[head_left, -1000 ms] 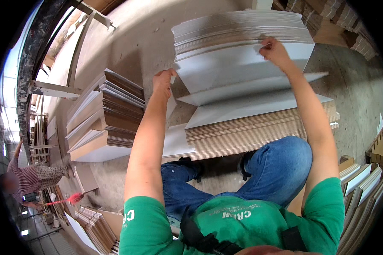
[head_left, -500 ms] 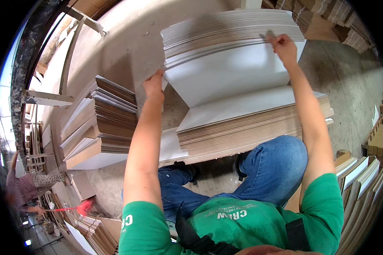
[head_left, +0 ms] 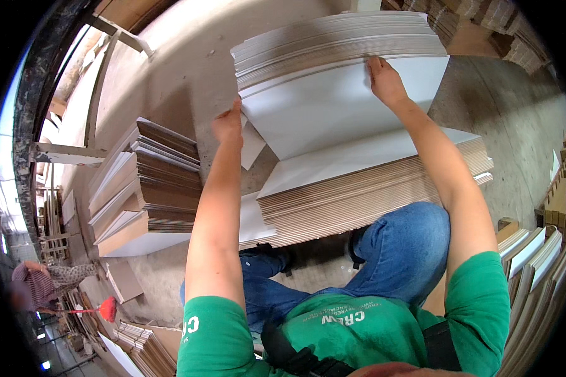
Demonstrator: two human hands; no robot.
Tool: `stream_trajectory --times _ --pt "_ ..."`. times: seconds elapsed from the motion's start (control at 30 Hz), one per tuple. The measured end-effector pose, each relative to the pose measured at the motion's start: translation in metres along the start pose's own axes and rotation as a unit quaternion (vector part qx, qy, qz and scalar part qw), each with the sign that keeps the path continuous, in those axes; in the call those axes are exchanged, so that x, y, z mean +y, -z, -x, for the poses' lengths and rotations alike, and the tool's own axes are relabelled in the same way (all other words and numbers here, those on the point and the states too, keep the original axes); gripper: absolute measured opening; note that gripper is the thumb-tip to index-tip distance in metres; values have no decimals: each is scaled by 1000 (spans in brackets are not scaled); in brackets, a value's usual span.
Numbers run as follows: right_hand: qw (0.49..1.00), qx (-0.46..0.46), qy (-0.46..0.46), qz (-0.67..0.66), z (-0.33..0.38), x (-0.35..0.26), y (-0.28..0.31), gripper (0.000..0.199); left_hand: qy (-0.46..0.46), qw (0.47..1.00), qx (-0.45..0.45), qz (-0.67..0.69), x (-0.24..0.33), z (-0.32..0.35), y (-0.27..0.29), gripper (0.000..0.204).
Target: The person sits on the floor in a workshop and repeatedly applies small adhesive stickers to the edges of white rectangular panels. They peel each sticker from a backing sheet and press it onto the panel, then place the panel on a growing stack.
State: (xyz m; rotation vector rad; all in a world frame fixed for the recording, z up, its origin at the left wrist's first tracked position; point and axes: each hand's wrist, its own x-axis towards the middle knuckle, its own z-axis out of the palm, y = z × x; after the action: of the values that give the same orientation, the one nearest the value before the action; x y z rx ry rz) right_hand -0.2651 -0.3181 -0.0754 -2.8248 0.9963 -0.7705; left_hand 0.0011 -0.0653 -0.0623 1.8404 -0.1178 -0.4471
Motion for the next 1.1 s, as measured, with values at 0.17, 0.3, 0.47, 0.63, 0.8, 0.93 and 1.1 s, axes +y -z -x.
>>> stream_trajectory --times 0.17,0.3,0.47,0.63,0.8,0.93,1.1 --pt "974 31 -158 -158 -16 7 55 25 -71 994 47 63 3 12 8 26" --pt "756 -17 -194 -625 -26 14 69 20 4 999 -51 -15 15 2 22 17" --pt "892 -14 -140 -430 -17 2 24 15 29 999 -1 -36 10 -12 15 27" --pt "979 60 -52 -189 -8 -2 6 13 -12 1000 15 -22 -7 -15 2 41" --pt "978 204 38 16 -7 26 19 14 -29 998 15 47 4 4 0 36" --pt "934 215 -203 -198 -18 36 74 22 -8 996 39 79 12 9 13 32" --pt "903 142 -92 -395 -12 -4 87 28 -54 994 -68 -68 34 51 51 30"
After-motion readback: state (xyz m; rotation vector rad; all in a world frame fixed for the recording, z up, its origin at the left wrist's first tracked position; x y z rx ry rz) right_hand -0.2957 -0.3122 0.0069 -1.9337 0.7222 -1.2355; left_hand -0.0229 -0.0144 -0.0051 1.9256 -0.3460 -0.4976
